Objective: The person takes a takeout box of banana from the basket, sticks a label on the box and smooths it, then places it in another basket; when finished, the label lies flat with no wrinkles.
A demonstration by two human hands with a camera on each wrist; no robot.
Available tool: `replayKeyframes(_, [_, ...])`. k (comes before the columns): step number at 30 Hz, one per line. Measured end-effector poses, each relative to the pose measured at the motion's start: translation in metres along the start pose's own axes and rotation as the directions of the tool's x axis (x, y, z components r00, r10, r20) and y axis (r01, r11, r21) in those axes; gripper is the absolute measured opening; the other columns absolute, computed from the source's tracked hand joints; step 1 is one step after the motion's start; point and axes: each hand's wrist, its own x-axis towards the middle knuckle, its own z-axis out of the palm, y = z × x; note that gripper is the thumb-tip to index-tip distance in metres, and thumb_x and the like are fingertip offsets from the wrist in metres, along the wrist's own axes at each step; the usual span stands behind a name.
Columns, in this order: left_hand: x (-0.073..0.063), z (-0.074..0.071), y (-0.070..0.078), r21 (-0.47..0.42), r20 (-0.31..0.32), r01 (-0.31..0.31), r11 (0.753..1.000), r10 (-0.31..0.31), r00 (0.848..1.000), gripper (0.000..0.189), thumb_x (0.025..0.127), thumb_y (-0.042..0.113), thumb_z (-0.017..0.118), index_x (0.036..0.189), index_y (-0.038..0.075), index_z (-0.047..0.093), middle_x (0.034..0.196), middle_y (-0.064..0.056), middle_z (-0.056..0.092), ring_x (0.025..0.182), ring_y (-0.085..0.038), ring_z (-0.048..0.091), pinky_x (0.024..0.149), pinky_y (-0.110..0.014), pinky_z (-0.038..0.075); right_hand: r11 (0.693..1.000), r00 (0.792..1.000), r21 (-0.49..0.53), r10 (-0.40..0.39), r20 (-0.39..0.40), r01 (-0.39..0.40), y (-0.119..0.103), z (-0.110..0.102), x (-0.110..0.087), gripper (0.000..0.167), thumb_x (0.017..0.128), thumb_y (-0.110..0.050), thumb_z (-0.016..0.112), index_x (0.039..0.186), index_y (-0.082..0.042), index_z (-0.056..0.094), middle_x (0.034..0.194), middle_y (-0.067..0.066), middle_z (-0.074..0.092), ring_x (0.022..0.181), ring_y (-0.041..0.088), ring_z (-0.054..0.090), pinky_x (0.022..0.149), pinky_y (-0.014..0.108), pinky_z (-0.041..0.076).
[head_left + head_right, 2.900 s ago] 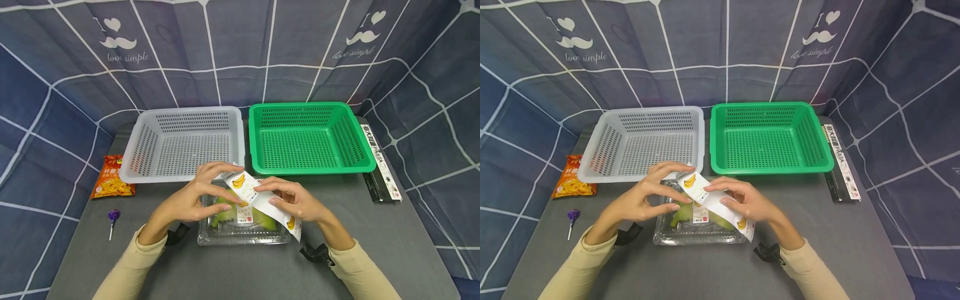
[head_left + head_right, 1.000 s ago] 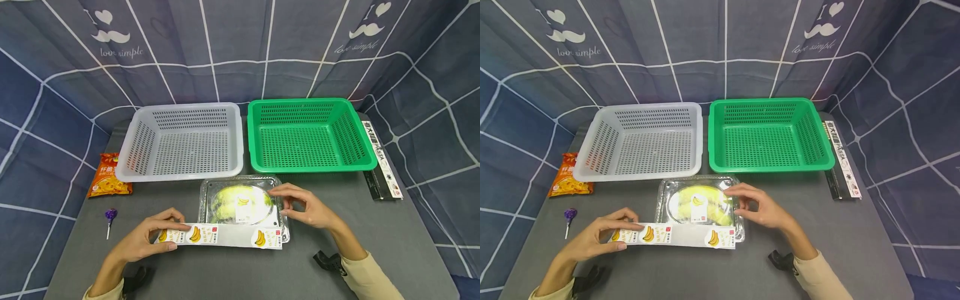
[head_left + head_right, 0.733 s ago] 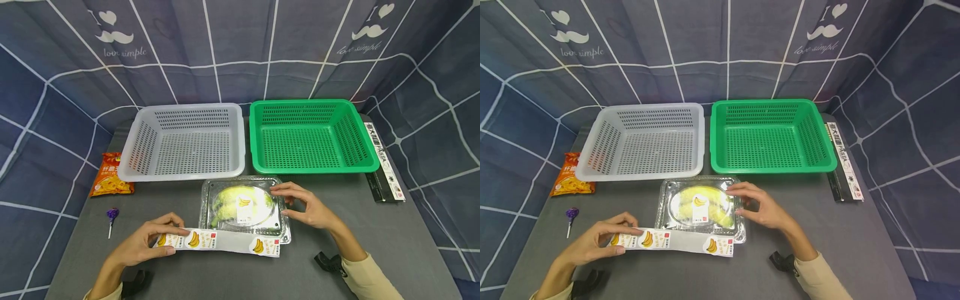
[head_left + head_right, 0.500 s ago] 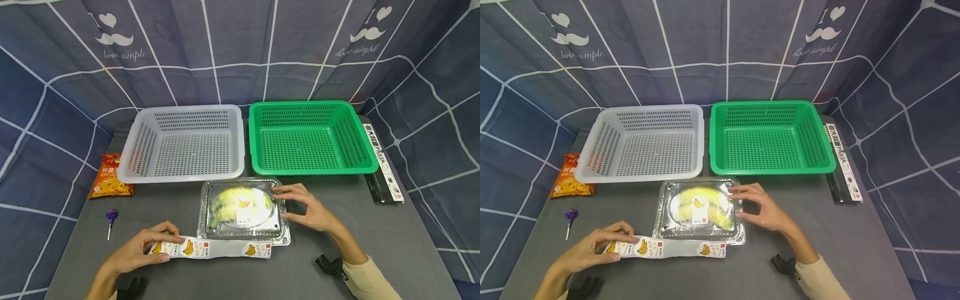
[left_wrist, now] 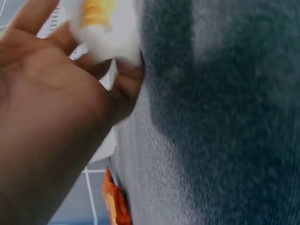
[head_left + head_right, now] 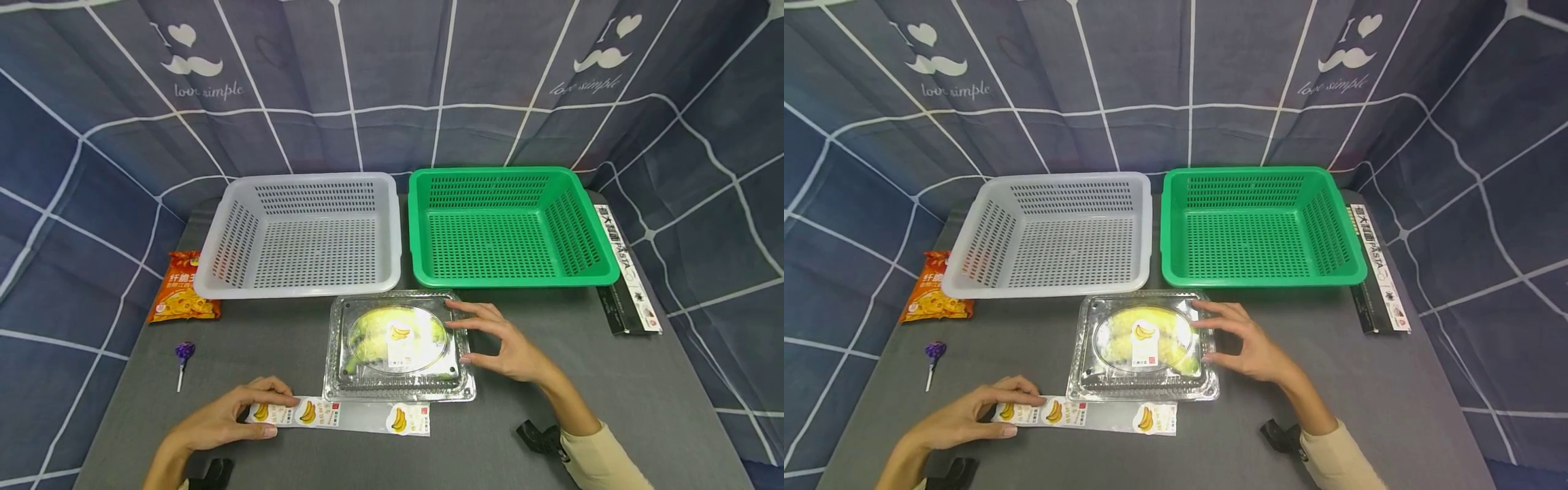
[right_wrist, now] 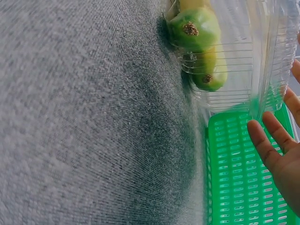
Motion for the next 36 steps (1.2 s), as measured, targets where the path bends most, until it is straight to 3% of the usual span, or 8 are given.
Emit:
replayKeyframes(3, [-0.002, 0.001, 0.003, 0.113, -0.024, 0.081, 0.99, -0.079, 0.997, 0.045, 0.088, 0.003, 0.071, 0.131, 0.01, 0.064, 0.127, -0.01, 0.056, 0.112, -0.018, 0.048, 0.085, -0.035, 0.04, 1.0, 1.0, 0.009, -0.008, 0.001, 0.008, -0.001, 0.0, 0.0, 0.057, 0.079, -0.009, 0.082, 0.133, -0.012, 0.063, 0.152, 0.012, 0.041, 0.135, 0.029, 0.036, 0.102, 0.055, 0.028])
replayKeyframes(7, [0.0, 0.001, 0.011, 0.255, -0.081, 0.181, 0.95, -0.165, 0.983, 0.044, 0.087, 0.018, 0.076, 0.13, 0.02, 0.065, 0.13, -0.004, 0.055, 0.116, -0.017, 0.045, 0.081, -0.048, 0.031, 1.0, 1.0, 0.004, -0.028, -0.008, 0.028, 0.001, 0.0, -0.001, 0.059, 0.077, -0.004, 0.082, 0.132, -0.01, 0.063, 0.151, 0.015, 0.041, 0.134, 0.031, 0.037, 0.104, 0.047, 0.027])
replayKeyframes(9, [0.003, 0.0, 0.015, 0.299, -0.123, 0.206, 0.932, -0.177, 0.976, 0.045, 0.085, 0.021, 0.078, 0.129, 0.024, 0.066, 0.13, -0.003, 0.055, 0.118, -0.017, 0.045, 0.08, -0.052, 0.028, 1.0, 1.0, 0.003, -0.026, -0.012, 0.026, 0.001, 0.001, -0.002, 0.06, 0.075, -0.001, 0.083, 0.131, -0.008, 0.063, 0.151, 0.017, 0.041, 0.134, 0.032, 0.037, 0.104, 0.047, 0.027])
replayKeyframes(11, [0.006, -0.002, 0.018, 0.321, -0.151, 0.185, 0.929, -0.142, 0.978, 0.047, 0.085, 0.02, 0.078, 0.13, 0.022, 0.065, 0.131, -0.004, 0.055, 0.119, -0.016, 0.046, 0.083, -0.054, 0.032, 1.0, 1.0, 0.007, -0.012, -0.01, 0.012, 0.001, 0.001, -0.002, 0.06, 0.074, 0.0, 0.084, 0.13, -0.007, 0.063, 0.15, 0.018, 0.041, 0.133, 0.034, 0.037, 0.104, 0.05, 0.027])
replayKeyframes(16, [0.024, -0.009, 0.023, 0.263, -0.177, 0.017, 0.965, 0.031, 0.984, 0.057, 0.085, 0.004, 0.077, 0.138, 0.007, 0.056, 0.136, -0.012, 0.051, 0.12, -0.02, 0.051, 0.095, -0.033, 0.044, 1.0, 1.0, 0.018, 0.021, -0.003, -0.021, 0.0, 0.001, -0.002, 0.06, 0.074, 0.0, 0.084, 0.129, -0.007, 0.064, 0.15, 0.018, 0.041, 0.134, 0.034, 0.036, 0.103, 0.056, 0.027])
replayKeyframes(19, [0.037, -0.01, 0.026, 0.21, -0.18, -0.019, 0.977, 0.058, 0.982, 0.064, 0.086, 0.001, 0.075, 0.144, 0.004, 0.048, 0.141, -0.012, 0.047, 0.116, -0.025, 0.055, 0.092, -0.036, 0.047, 1.0, 1.0, 0.018, 0.01, -0.002, -0.01, 0.0, 0.001, -0.001, 0.059, 0.076, -0.002, 0.083, 0.131, -0.01, 0.064, 0.151, 0.016, 0.041, 0.134, 0.032, 0.036, 0.102, 0.056, 0.027])
replayKeyframes(27, [0.068, -0.004, 0.027, 0.149, -0.137, 0.056, 0.987, -0.036, 0.99, 0.078, 0.089, 0.01, 0.074, 0.155, 0.013, 0.033, 0.155, -0.02, 0.027, 0.112, -0.032, 0.059, 0.085, -0.042, 0.051, 0.999, 0.999, 0.006, -0.037, -0.007, 0.037, -0.003, 0.001, 0.001, 0.058, 0.079, -0.008, 0.082, 0.133, -0.013, 0.062, 0.151, 0.014, 0.041, 0.135, 0.031, 0.034, 0.101, 0.057, 0.028])
replayKeyframes(36, [0.089, 0.002, 0.023, 0.152, -0.115, 0.107, 0.983, -0.09, 0.989, 0.073, 0.09, 0.02, 0.074, 0.153, 0.022, 0.038, 0.158, -0.019, 0.021, 0.107, -0.024, 0.058, 0.082, -0.038, 0.052, 0.999, 0.998, 0.004, -0.054, -0.03, 0.055, -0.003, 0.002, 0.002, 0.06, 0.076, -0.004, 0.083, 0.133, -0.01, 0.062, 0.15, 0.016, 0.042, 0.134, 0.034, 0.034, 0.105, 0.045, 0.027])
